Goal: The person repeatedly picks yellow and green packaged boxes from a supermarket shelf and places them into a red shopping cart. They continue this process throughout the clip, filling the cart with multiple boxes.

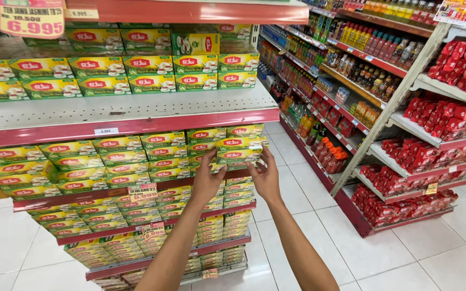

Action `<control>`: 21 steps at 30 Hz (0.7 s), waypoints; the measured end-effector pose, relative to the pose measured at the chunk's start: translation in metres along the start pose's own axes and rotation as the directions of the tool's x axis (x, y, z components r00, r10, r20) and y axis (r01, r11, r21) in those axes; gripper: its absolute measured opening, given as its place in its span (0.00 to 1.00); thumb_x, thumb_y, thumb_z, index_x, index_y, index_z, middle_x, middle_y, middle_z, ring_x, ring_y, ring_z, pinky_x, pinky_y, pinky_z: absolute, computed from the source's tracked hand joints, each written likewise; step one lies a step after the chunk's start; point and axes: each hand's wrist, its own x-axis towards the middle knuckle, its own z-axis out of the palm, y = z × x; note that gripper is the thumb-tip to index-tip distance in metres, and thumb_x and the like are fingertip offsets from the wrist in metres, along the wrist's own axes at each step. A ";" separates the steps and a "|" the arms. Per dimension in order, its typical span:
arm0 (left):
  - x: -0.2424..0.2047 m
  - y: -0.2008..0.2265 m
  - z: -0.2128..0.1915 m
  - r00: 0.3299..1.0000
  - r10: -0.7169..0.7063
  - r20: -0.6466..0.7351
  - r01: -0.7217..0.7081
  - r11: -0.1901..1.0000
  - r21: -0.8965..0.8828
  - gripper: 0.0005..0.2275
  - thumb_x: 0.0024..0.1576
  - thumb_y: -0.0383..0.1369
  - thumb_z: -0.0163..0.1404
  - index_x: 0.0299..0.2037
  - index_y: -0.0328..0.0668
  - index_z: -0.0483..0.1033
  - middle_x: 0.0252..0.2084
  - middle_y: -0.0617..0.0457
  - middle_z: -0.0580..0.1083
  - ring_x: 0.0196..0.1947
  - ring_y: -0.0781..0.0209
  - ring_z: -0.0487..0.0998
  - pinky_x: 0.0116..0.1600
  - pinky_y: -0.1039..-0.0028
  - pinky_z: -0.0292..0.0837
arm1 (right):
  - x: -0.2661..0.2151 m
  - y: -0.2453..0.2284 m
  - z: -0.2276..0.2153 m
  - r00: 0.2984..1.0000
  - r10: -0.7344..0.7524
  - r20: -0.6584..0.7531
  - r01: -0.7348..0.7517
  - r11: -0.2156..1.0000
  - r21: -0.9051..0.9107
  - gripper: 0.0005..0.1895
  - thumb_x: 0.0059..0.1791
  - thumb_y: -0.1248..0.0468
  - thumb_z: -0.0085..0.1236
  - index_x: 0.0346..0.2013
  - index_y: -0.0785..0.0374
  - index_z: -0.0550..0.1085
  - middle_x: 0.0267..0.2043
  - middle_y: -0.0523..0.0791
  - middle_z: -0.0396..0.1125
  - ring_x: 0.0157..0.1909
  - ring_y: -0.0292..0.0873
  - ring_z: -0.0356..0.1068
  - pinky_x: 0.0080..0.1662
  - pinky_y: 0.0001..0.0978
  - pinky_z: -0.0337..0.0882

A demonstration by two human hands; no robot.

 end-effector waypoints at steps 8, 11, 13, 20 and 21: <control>-0.032 0.025 -0.008 1.000 -0.021 -0.019 0.021 1.000 -0.008 0.26 0.64 0.29 0.51 0.71 0.34 0.54 0.74 0.33 0.56 0.76 0.33 0.50 0.75 0.47 0.56 | -0.019 -0.008 -0.004 1.000 -0.027 -0.005 0.028 0.999 0.039 0.41 0.47 0.70 0.67 0.72 0.68 0.59 0.66 0.61 0.61 0.68 0.63 0.62 0.64 0.47 0.71; -0.034 0.030 -0.013 1.000 -0.015 -0.026 0.015 1.000 -0.013 0.26 0.63 0.30 0.52 0.69 0.34 0.56 0.74 0.34 0.57 0.75 0.34 0.52 0.74 0.48 0.58 | -0.021 -0.025 -0.005 1.000 -0.022 -0.014 0.023 0.998 0.055 0.40 0.47 0.69 0.67 0.71 0.69 0.60 0.64 0.60 0.61 0.67 0.60 0.63 0.65 0.46 0.71; -0.040 0.033 -0.017 0.999 -0.023 -0.027 0.022 1.000 -0.014 0.26 0.63 0.32 0.53 0.69 0.35 0.56 0.74 0.36 0.58 0.76 0.35 0.53 0.74 0.49 0.59 | -0.025 -0.029 -0.006 1.000 -0.008 -0.021 0.009 0.999 0.054 0.39 0.47 0.67 0.68 0.70 0.69 0.61 0.63 0.59 0.62 0.66 0.58 0.64 0.65 0.45 0.71; -0.087 -0.008 -0.032 0.966 -0.165 -0.197 0.112 0.960 -0.258 0.21 0.63 0.41 0.55 0.59 0.37 0.65 0.64 0.30 0.65 0.70 0.28 0.61 0.69 0.42 0.63 | -0.063 0.008 0.005 0.976 0.218 0.027 -0.220 0.972 0.085 0.20 0.51 0.55 0.67 0.50 0.59 0.69 0.47 0.45 0.67 0.57 0.45 0.68 0.60 0.45 0.75; -0.102 -0.026 -0.033 0.938 -0.155 -0.309 0.073 0.962 -0.264 0.18 0.61 0.39 0.60 0.53 0.36 0.69 0.57 0.32 0.72 0.68 0.32 0.66 0.68 0.42 0.63 | -0.081 0.005 0.010 0.970 0.236 0.062 -0.241 0.966 0.091 0.20 0.50 0.55 0.69 0.47 0.59 0.69 0.45 0.45 0.67 0.57 0.45 0.68 0.60 0.47 0.75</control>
